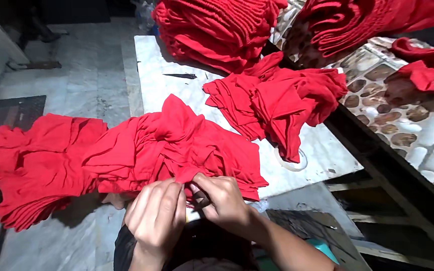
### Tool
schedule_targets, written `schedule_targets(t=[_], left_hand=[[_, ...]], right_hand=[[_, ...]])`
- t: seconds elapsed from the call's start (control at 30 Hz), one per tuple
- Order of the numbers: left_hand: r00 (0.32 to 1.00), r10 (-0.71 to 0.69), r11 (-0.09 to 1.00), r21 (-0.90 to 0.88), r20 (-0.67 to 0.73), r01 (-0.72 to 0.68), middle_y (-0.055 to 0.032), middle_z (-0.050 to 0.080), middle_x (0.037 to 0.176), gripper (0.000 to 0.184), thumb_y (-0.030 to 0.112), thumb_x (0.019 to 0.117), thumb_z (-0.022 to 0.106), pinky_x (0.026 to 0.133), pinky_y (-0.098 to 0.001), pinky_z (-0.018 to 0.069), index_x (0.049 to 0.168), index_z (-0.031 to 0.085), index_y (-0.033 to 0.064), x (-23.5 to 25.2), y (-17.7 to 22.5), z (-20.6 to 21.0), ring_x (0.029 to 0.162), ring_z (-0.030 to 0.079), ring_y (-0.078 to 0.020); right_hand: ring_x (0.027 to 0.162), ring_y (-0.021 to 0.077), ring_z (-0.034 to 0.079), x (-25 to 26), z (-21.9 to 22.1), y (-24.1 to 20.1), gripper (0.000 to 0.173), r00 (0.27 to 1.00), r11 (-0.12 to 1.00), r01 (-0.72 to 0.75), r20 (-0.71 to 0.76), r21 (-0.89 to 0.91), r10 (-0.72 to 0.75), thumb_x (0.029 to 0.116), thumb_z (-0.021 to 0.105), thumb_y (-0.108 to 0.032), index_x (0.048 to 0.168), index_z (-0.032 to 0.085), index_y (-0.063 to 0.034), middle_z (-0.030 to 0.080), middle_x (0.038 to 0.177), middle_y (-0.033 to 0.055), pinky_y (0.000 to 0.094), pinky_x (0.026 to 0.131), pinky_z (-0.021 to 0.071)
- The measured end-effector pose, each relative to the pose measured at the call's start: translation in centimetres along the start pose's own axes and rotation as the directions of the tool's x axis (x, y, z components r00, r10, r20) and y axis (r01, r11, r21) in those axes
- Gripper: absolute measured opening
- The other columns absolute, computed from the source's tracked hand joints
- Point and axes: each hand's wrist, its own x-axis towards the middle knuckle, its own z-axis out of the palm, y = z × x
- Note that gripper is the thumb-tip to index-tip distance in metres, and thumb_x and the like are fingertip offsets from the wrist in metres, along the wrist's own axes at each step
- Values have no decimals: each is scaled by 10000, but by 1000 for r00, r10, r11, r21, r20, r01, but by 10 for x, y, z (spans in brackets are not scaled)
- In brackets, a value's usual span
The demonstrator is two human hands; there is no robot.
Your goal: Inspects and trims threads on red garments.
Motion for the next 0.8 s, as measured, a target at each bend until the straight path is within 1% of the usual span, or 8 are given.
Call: schedule_targets(t=[0.13,0.2,0.3,0.37,0.47,0.6,0.7,0.8], left_hand=[[999,-17,1000,-6,41,17,-107,671,830,130,101,956,599,751,-183,484,857,657,41,6,3,-7,817,632,-158],[991,-100,990,-86,94,109,-90,600,933,146,162,982,589,786,-117,454,881,640,70,6,3,-11,876,580,-88],[969,-209,934,-267,132,238,-40,582,994,183,228,974,634,782,-52,437,886,665,70,6,-5,-12,908,554,33],[964,-238,907,-326,120,265,-23,596,976,172,201,976,637,799,-53,458,901,655,47,5,-8,-12,922,570,52],[962,-255,915,-298,96,272,-45,651,929,169,159,1003,584,828,-78,484,923,620,14,3,-5,-8,925,615,31],[935,-345,871,-340,87,353,-16,667,936,173,145,1012,574,840,-86,507,965,616,-16,-2,1,-5,937,626,55],[832,-523,636,-565,187,526,104,678,962,33,43,990,564,679,-127,597,1012,572,67,1,5,-5,812,678,53],[628,-672,200,-719,394,665,98,696,838,204,-71,997,420,575,-204,618,997,514,111,3,3,-2,650,697,-27]], right_hand=[[577,200,639,9,-1,-2,144,1000,984,-17,14,177,15,823,612,-52,897,730,-14,655,685,103,332,483,472],[597,208,610,11,3,-3,116,999,972,-39,7,230,39,799,658,-67,872,731,-12,612,712,126,317,500,462],[581,216,615,10,6,-5,133,999,984,-51,17,169,49,764,689,-91,874,718,-20,604,725,125,330,468,461],[559,223,627,9,7,-7,158,999,996,-45,21,79,44,759,699,-98,894,721,-19,621,723,120,345,444,468],[559,223,630,6,8,-8,151,999,999,-31,16,5,31,798,666,-115,913,746,-57,636,757,126,334,440,467],[610,187,646,1,7,-2,172,1000,999,28,10,41,-29,936,578,-151,943,723,-60,668,771,98,299,493,485],[638,186,689,-1,5,-1,181,999,1000,12,52,24,-13,965,540,-126,988,695,-34,727,815,85,324,507,510],[657,224,716,2,5,-4,230,996,998,-65,59,19,64,885,583,-58,1067,714,-5,755,895,111,371,489,521]])
